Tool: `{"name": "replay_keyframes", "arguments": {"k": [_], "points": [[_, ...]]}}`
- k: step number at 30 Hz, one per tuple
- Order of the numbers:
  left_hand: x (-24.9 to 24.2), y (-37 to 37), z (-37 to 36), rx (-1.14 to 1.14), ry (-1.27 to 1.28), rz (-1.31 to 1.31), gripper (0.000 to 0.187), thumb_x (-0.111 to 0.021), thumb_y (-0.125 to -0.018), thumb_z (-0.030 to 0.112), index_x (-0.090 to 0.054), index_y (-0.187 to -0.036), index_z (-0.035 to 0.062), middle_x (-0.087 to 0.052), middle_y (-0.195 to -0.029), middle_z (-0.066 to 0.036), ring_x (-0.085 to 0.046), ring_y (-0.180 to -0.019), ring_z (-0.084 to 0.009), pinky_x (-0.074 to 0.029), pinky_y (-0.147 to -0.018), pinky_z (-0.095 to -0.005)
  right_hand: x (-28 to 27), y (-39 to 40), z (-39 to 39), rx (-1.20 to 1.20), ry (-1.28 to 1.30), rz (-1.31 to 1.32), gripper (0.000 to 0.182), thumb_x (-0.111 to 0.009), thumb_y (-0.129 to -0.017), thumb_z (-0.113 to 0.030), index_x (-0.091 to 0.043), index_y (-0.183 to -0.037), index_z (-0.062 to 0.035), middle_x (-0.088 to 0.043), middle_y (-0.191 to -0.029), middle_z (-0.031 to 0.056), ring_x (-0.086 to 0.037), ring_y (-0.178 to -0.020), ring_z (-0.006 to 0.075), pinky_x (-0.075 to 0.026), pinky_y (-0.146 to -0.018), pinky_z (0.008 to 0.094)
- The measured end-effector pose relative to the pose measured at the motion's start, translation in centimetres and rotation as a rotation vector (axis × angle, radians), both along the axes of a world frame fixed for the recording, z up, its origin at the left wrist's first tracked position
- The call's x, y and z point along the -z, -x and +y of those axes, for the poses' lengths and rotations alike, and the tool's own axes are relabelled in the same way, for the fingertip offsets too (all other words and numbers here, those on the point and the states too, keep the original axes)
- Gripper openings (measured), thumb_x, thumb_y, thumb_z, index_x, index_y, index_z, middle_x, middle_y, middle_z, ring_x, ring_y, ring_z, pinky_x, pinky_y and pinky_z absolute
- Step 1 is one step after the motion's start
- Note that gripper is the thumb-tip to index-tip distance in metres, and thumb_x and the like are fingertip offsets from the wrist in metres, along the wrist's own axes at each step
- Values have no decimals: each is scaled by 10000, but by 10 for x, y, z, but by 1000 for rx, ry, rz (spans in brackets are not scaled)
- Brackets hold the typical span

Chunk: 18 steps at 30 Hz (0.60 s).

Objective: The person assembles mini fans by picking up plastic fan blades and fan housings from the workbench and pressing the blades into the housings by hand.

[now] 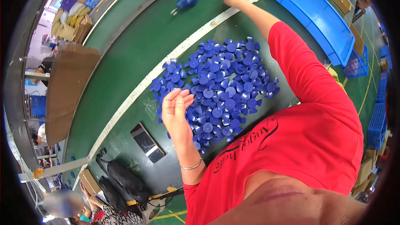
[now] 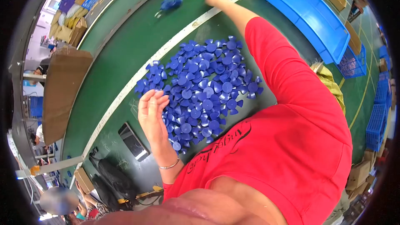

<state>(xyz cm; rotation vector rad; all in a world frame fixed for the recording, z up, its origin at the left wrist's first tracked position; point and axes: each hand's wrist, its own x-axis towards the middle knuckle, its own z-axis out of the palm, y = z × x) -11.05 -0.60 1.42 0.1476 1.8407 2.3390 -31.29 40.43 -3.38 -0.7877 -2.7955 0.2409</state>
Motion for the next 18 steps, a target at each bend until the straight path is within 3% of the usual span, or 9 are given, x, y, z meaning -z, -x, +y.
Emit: {"name": "replay_keyframes", "arguments": {"k": [1, 4, 6, 14, 15, 18], "points": [[1, -4, 0, 20, 1, -10, 234, -528, -949, 107, -535, -1144, -23, -629, -1023, -162, -645, -878, -217, -521, -812, -331, 2, -7, 9, -22, -21, -68, 308, -530, -785, -191, -587, -1063, -72, -669, -1000, 201, -661, -919, 355, -526, -775, 458], [-2, -15, 5, 74, -9, -34, 218, -534, -945, 105, -542, -1124, -18, -634, -1015, -159, -644, -874, -214, -518, -808, -327, 23, -4, 33, 33, 13, 17, 409, -677, -759, -344, -638, -1133, -184, -678, -1030, 114, -638, -997, 306, -505, -842, 424], [2, -19, 7, 115, -20, -46, 214, -536, -943, 104, -544, -1121, -15, -639, -1006, -153, -645, -876, -213, -520, -802, -324, 20, -13, 36, 47, 109, 14, 381, -688, -753, -365, -660, -1091, -193, -683, -1022, 94, -636, -1007, 286, -499, -860, 413], [1, -39, 13, 184, -44, -102, 194, -558, -933, 93, -570, -1101, -5, -651, -977, -119, -638, -873, -178, -504, -816, -296, 30, -14, 51, 53, 73, 196, 363, -736, -696, -423, -698, -962, -180, -693, -958, 101, -648, -947, 297, -501, -841, 416], [0, -42, 12, 175, -30, -101, 195, -552, -937, 97, -572, -1101, -6, -651, -977, -117, -637, -869, -176, -504, -819, -299, 26, -13, 49, 94, 60, 262, 307, -751, -717, -356, -702, -918, -129, -697, -915, 95, -664, -889, 248, -514, -791, 370], [7, -46, 13, 160, -22, -78, 221, -552, -939, 141, -566, -1097, -13, -653, -966, -137, -647, -842, -195, -520, -802, -325, 19, -30, 14, -156, 131, 567, 191, -699, -694, -197, -639, -777, -36, -623, -679, 126, -594, -644, 301, -471, -621, 386]]}}
